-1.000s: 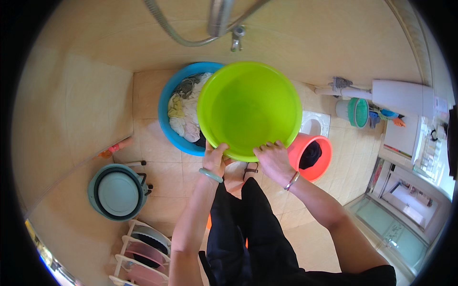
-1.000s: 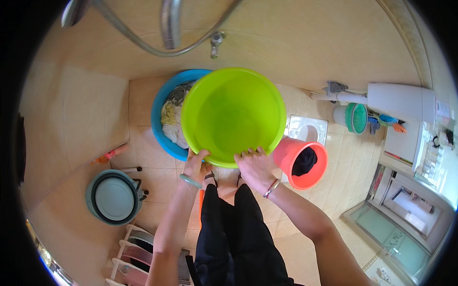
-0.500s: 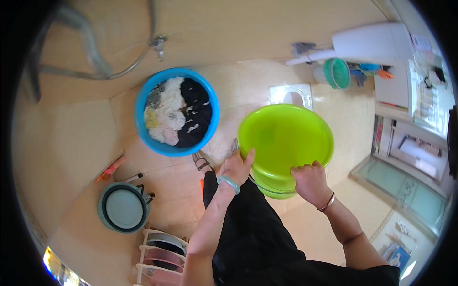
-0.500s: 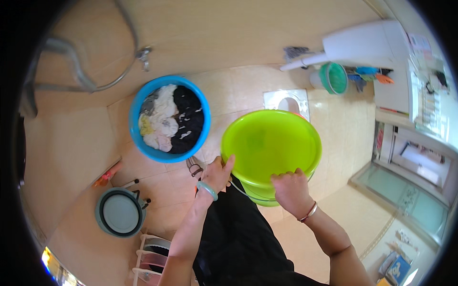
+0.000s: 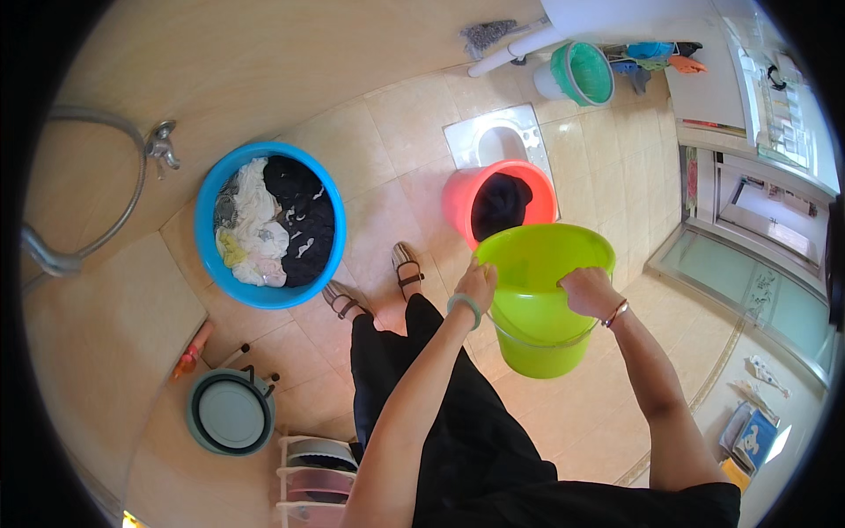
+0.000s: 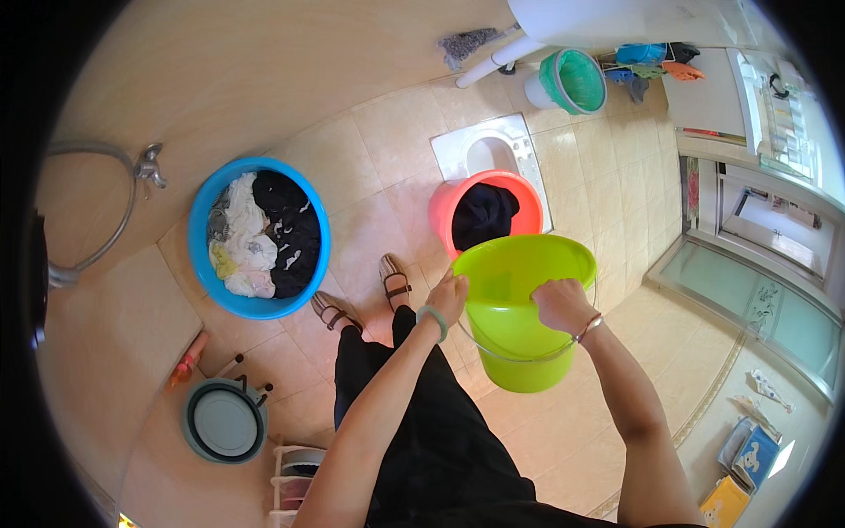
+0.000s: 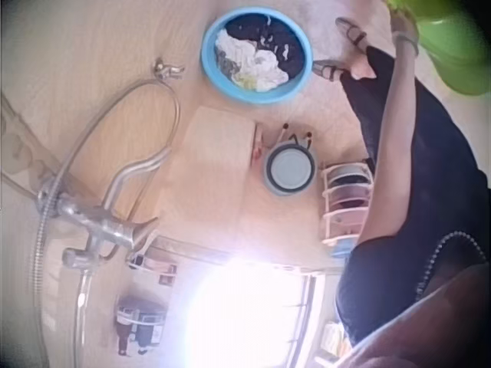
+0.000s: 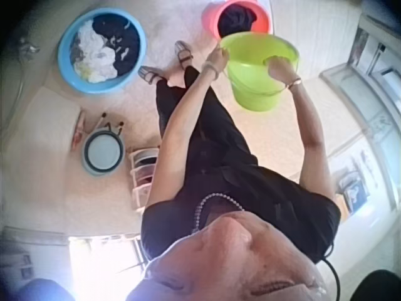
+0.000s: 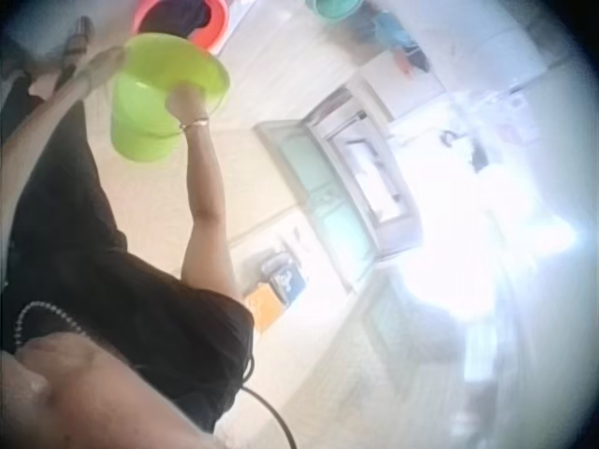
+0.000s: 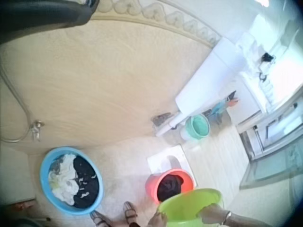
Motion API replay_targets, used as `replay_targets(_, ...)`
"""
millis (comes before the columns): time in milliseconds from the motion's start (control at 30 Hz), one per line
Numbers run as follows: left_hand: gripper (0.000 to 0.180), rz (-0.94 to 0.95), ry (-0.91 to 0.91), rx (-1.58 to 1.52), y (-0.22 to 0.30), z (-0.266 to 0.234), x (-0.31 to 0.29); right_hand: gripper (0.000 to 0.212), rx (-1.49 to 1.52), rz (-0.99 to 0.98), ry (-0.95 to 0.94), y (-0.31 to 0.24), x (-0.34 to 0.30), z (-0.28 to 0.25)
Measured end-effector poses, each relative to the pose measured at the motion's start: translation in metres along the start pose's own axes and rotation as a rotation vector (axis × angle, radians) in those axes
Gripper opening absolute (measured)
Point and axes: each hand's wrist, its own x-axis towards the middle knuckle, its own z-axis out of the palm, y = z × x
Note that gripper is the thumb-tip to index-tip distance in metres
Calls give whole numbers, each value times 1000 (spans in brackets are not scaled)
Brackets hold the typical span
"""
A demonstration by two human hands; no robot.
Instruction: The person sits on a small stool in a bathroom and hand-washes clothes in a blue basin filled with soapy water. They scrub and rinse various garments, including a striped shirt and dark pants, by hand, occasionally transferring items to a green bucket.
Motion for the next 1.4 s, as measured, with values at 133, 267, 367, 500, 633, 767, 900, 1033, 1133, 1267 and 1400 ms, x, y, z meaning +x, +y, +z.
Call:
replay_targets(133,46,6,43,13,-13,20,20,15,-3,-38,-24,24,19,9)
replay_targets(267,47,16,92,36,-28,35,31,17,-73,-82,-92,33,32,11)
replay_targets(367,51,-70,32,-30,-17,34,31,17,-63,-81,-108,40,36,11)
replay_targets(500,59,-148,16,-139,-6,32,28,18,-91,-89,-164,44,43,5)
replay_targets(633,62,-251,-59,-128,-11,34,31,19,-89,-128,-182,42,49,-3)
replay_targets(767,63,-297,-133,-82,-25,36,35,21,-145,-123,-277,36,54,-5)
replay_targets(900,61,-279,-178,-164,-9,19,19,15,-122,-112,-223,28,37,-2)
replay_targets(1033,60,-99,7,-274,-4,-12,-17,9,-102,-220,65,-33,-7,-46)
replay_targets(1133,68,55,108,-622,31,-82,-72,15,-128,-139,-74,-95,-40,-101)
replay_targets(1267,74,355,364,-687,41,-157,-122,13,-109,-275,142,-164,-42,-123)
replay_targets(1400,76,472,503,-654,24,-220,-129,19,-72,-345,318,-200,3,-97)
